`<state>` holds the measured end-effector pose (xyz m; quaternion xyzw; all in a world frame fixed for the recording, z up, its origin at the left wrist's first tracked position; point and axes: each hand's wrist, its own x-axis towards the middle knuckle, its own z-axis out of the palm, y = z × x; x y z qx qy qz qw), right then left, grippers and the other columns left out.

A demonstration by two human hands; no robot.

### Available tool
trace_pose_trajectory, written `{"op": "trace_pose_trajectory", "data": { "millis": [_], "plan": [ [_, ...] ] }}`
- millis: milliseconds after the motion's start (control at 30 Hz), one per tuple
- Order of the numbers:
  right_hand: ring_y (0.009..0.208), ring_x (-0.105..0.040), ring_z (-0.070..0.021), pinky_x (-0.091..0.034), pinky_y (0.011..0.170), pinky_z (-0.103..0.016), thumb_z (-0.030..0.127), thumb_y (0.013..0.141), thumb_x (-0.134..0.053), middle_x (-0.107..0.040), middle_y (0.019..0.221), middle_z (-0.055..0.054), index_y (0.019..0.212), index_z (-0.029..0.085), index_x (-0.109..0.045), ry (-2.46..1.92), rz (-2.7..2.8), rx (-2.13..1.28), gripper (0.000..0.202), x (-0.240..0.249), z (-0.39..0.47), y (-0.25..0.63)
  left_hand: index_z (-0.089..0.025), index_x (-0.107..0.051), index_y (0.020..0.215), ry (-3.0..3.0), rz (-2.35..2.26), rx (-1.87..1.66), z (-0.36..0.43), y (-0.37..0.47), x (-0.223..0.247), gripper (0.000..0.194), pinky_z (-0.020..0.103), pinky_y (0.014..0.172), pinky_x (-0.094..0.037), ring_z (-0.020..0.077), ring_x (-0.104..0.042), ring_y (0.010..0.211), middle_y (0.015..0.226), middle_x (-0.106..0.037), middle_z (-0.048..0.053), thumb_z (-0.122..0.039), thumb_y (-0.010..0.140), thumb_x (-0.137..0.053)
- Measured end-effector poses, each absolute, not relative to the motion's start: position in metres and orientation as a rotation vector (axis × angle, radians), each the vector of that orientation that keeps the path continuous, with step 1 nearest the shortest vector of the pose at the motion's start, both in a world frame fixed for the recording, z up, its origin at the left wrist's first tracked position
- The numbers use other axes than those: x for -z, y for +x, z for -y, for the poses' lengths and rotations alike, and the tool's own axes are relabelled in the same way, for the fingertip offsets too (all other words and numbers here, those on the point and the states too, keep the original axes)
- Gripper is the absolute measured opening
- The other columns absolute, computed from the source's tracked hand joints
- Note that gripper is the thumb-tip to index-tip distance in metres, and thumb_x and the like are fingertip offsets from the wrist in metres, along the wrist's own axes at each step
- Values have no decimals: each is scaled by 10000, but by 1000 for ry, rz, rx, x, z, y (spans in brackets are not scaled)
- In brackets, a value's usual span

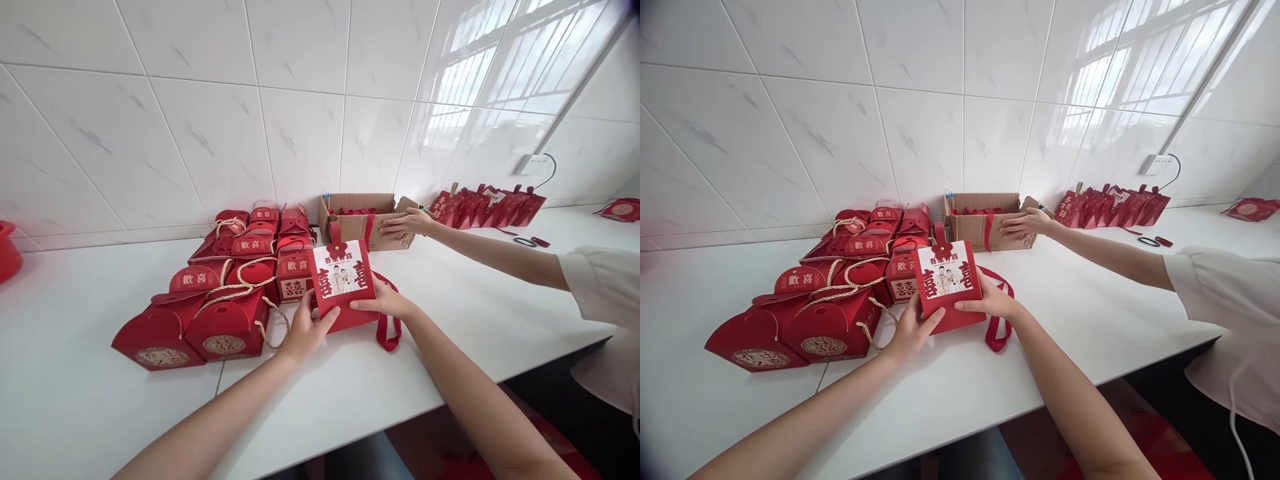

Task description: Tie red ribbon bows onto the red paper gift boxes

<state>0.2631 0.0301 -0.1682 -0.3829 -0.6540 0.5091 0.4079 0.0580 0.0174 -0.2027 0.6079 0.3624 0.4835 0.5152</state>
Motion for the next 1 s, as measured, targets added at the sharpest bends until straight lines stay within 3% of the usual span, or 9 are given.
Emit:
{"op": "trace_pose_trajectory", "data": {
  "millis": [267, 400, 600, 1000],
  "plan": [
    [1093, -611, -290, -514, 934, -458, 336, 633, -806, -628, 1219, -83, 1184, 235, -527, -915, 1312, -1214, 626, 164, -35, 266, -253, -288, 1336, 1508, -849, -1087, -23, 49, 207, 652, 384, 965, -443, 251, -403, 1293, 1392, -408, 129, -427, 807, -627],
    [1130, -586, -284, -527, 927, -432, 372, 631, -793, -581, 1275, -84, 1181, 249, -488, -899, 936, -788, 641, 165, -43, 273, -222, -320, 1300, 1519, -942, -1024, -22, 47, 209, 591, 408, 950, -436, 263, -469, 1195, 1327, -432, 158, -453, 828, -590],
    [1139, -563, -253, -531, 920, -409, 391, 629, -781, -519, 1301, -105, 1136, 230, -416, -1094, 769, -372, 645, 178, -58, 292, -223, -356, 1218, 1529, -970, -1008, -22, 48, 209, 478, 381, 912, -442, 225, -500, 1087, 1239, -455, 121, -411, 838, -576],
    [1030, -617, -251, -542, 856, -372, 434, 628, -726, -600, 1199, -107, 1156, 212, -414, -1418, 872, -300, 653, 196, -69, 295, -213, -368, 1170, 1531, -978, -984, -23, 48, 207, 398, 353, 867, -445, 178, -519, 990, 1163, -469, 89, -325, 839, -561]
  ]
}}
